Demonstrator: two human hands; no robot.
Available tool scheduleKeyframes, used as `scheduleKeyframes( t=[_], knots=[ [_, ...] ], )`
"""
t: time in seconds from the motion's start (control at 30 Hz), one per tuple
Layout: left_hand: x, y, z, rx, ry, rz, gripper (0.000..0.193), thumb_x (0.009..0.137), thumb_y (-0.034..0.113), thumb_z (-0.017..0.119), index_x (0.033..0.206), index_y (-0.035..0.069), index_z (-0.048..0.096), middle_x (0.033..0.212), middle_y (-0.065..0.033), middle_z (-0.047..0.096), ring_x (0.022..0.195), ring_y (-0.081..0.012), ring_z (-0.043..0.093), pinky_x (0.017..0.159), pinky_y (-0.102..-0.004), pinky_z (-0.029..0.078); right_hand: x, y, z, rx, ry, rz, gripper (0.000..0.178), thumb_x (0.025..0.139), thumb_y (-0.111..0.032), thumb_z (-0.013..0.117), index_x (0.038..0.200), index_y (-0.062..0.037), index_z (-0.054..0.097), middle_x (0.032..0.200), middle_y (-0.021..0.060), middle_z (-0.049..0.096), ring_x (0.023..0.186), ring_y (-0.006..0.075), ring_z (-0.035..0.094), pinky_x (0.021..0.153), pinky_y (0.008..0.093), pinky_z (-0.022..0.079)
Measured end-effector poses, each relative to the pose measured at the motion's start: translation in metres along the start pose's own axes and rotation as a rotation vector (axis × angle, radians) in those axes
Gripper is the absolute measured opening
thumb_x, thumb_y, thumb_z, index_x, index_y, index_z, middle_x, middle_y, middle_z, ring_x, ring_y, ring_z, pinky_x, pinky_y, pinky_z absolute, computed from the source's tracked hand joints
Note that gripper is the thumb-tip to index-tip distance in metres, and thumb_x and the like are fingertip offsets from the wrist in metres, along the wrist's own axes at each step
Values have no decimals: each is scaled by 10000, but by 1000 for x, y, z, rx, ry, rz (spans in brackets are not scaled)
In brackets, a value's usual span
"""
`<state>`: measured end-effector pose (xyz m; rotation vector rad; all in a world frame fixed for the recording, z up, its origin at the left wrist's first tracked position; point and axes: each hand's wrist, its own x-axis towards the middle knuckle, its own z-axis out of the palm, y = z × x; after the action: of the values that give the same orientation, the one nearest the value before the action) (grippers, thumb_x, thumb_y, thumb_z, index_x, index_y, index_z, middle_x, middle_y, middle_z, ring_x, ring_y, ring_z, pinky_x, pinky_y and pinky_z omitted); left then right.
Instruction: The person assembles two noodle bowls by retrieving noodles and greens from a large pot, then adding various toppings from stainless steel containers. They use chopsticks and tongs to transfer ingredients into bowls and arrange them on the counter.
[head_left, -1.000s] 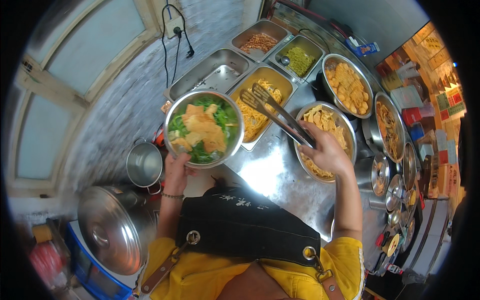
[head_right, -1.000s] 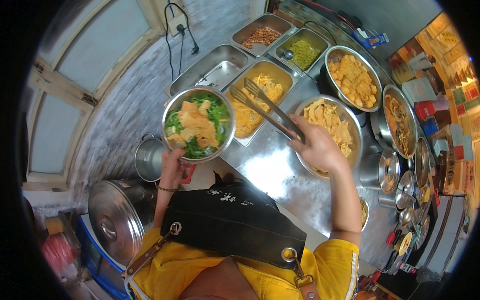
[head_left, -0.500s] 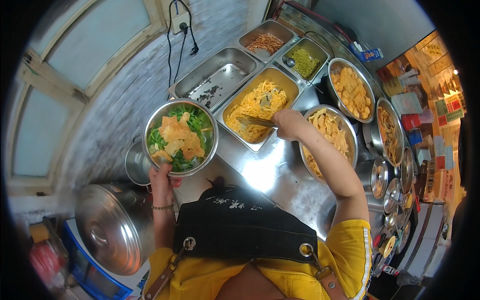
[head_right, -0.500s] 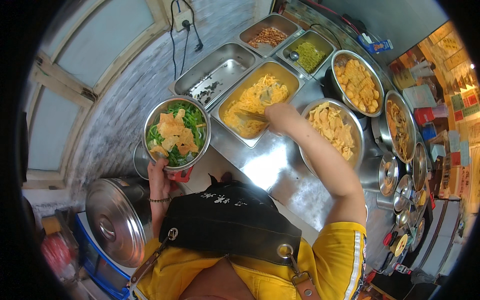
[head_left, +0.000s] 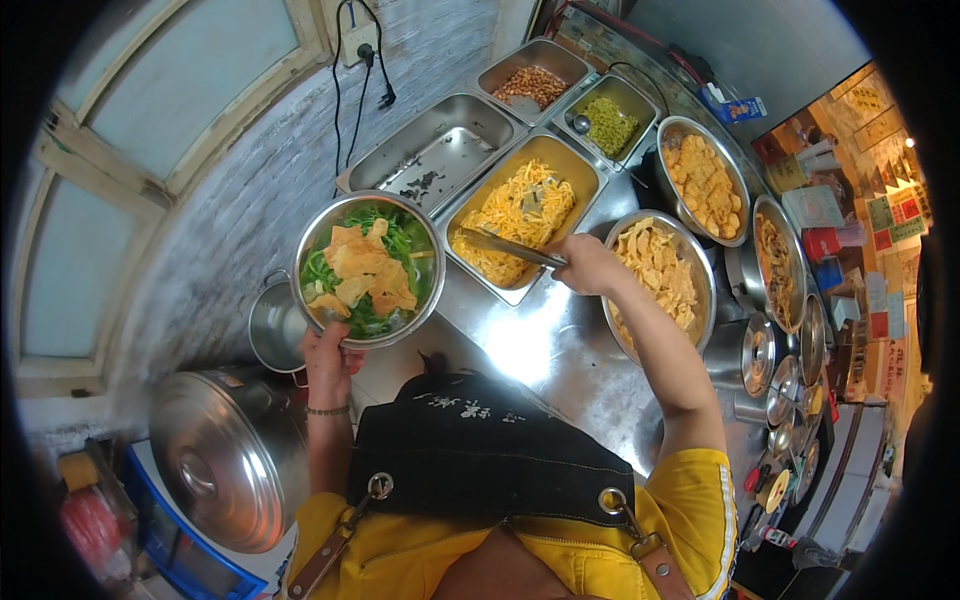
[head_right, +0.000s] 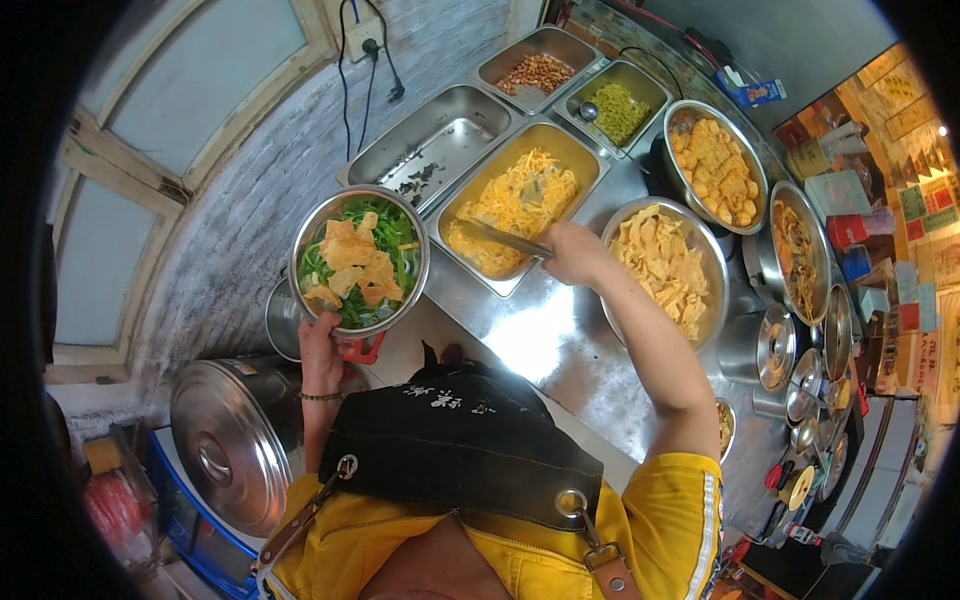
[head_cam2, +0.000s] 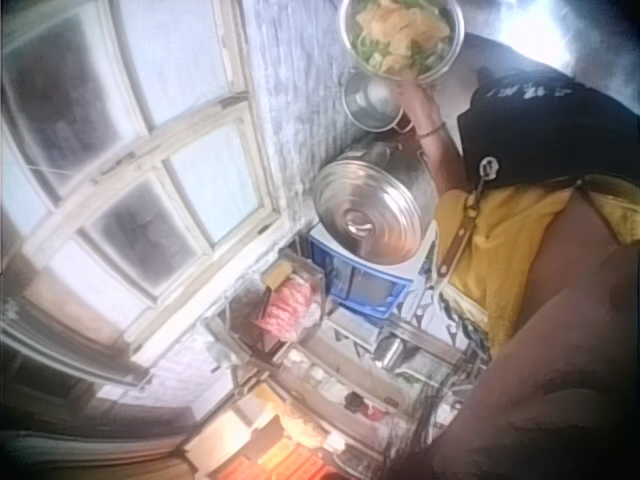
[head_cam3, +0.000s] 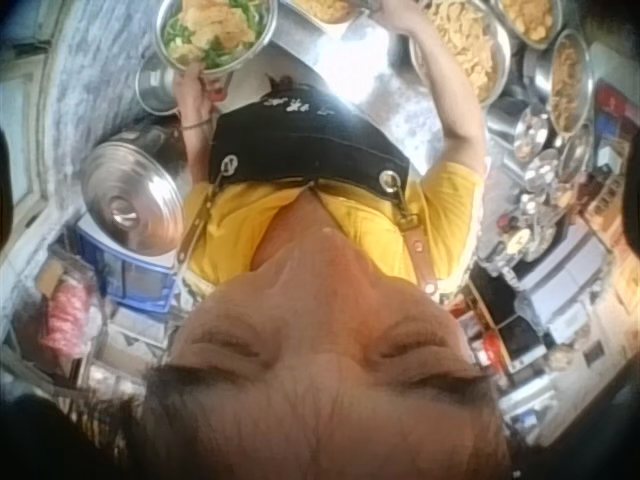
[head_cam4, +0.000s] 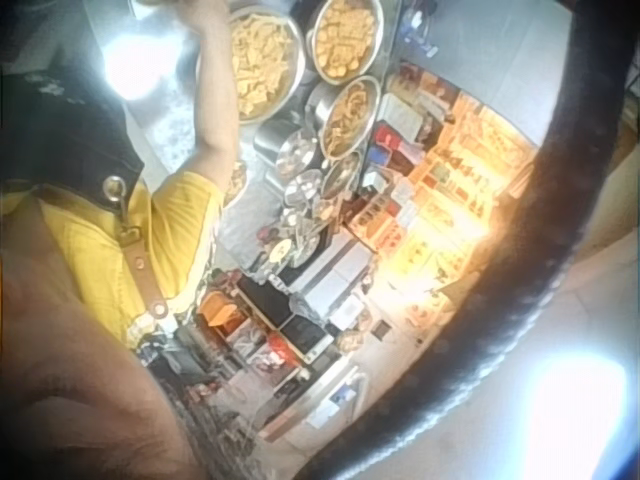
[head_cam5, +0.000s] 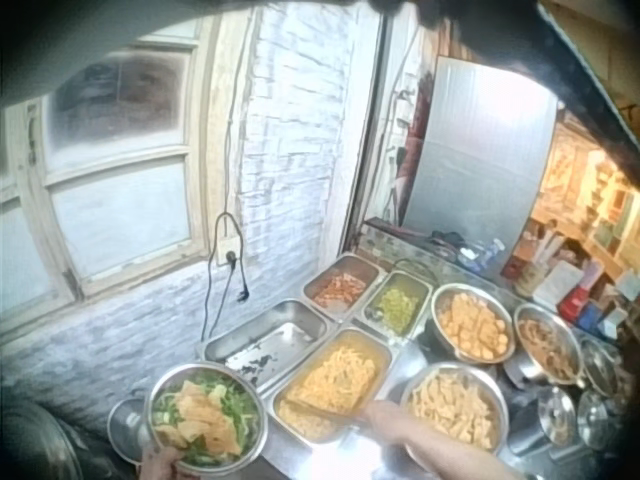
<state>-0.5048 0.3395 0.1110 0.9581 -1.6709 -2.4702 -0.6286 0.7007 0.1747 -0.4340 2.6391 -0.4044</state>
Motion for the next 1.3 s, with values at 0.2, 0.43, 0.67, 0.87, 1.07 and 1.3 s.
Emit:
scheduleKeyframes(
  t=[0.2, 0.43, 0.67, 0.87, 1.07, 1.3],
  knots=[
    [5, -2, 1, 20, -81, -2, 292, 811, 82, 514, 1081, -30, 504, 766, -130, 645, 501, -183, 628, 341, -235, 475, -34, 17, -28, 380, 4, 78, 440, 749, 35, 636, 1186, -5, 600, 716, 115, 628, 600, 151, 605, 594, 308, 496],
    [4, 0, 26, -2, -160, -29, 292, 801, 57, 498, 1077, -35, 516, 791, -110, 637, 515, -175, 621, 349, -236, 476, -80, -45, -70, 245, 157, -195, 495, 727, -24, 690, 1208, 9, 577, 741, 140, 641, 586, 197, 596, 586, 337, 475],
    [9, -6, 15, -31, -177, -58, 313, 807, 54, 510, 1111, -18, 504, 828, -124, 651, 520, -193, 634, 351, -252, 480, -68, -96, -96, 108, 46, -203, 503, 741, -107, 671, 1214, 15, 551, 809, 222, 646, 693, 318, 630, 695, 390, 492],
    [14, -12, -21, -74, -47, -9, 306, 810, 54, 505, 1108, -16, 500, 820, -123, 642, 523, -197, 631, 351, -263, 482, 21, -87, -108, -58, 30, -110, 390, 746, -93, 611, 1112, 38, 588, 899, 215, 659, 925, 327, 626, 820, 408, 475],
    [17, -11, -46, -99, 43, -5, 303, 816, 57, 491, 1108, -26, 495, 831, -130, 644, 524, -202, 636, 351, -256, 485, 142, -97, -69, -533, 68, -66, 189, 777, -67, 576, 945, -32, 655, 946, 158, 662, 944, 317, 634, 814, 403, 500],
    [31, -16, -64, -114, 54, -30, 305, 816, 61, 482, 1109, -24, 500, 851, -132, 647, 525, -209, 640, 353, -248, 487, 163, -127, -47, -598, -69, -171, 190, 794, -88, 561, 953, -51, 660, 981, 146, 658, 959, 304, 633, 822, 388, 511]
  ],
)
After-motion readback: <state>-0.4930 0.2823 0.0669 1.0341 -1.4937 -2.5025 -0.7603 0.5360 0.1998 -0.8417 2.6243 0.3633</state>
